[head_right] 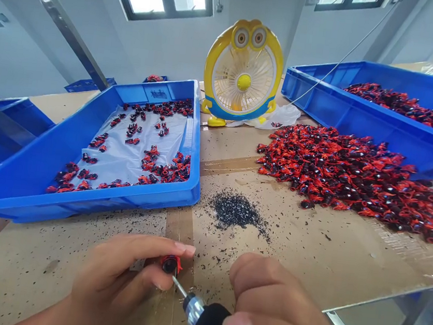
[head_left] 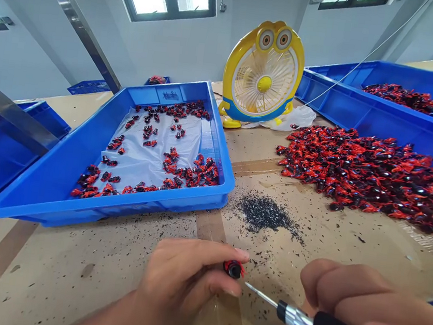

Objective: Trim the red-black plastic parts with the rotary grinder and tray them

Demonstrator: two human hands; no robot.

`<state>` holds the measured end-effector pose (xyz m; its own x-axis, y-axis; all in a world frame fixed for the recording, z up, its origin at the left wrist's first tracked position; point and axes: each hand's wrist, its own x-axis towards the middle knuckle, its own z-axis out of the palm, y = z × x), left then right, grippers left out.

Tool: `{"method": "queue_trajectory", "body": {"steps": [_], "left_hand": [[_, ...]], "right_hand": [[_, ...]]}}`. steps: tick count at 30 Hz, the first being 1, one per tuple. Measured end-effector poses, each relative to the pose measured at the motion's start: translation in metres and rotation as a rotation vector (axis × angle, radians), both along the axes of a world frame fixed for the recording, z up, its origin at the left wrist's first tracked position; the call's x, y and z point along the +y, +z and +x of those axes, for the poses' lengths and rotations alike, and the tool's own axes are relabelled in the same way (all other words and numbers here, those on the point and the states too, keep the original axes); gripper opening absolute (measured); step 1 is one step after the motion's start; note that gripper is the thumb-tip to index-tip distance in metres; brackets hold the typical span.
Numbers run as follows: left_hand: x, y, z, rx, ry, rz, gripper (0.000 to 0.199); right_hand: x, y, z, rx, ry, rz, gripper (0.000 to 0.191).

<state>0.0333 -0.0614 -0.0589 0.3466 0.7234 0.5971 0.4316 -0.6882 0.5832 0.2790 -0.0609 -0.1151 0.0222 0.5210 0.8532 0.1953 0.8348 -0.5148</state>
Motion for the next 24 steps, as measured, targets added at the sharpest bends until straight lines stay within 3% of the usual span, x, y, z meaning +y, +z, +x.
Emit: {"method": "queue_trajectory", "body": {"steps": [3, 7, 16, 24], "left_hand": [[0.000, 0.000, -0.001, -0.025, -0.046, -0.028, 0.030], [-0.001, -0.002, -0.002, -0.051, -0.091, -0.041, 0.026], [-0.001, -0.002, -0.001, -0.060, -0.107, -0.021, 0.024], [0.001, -0.003, 0.000, -0.084, -0.115, -0.011, 0.024]], "right_hand": [[0.004, 0.008, -0.005, 0.053, 0.105, 0.090, 0.020], [0.008, 0.018, -0.017, 0.142, 0.069, 0.060, 0.023], [0.004, 0.017, -0.010, -0.036, 0.140, 0.065, 0.022], [0.004, 0.018, -0.006, -0.105, 0.093, 0.073, 0.022]]}}
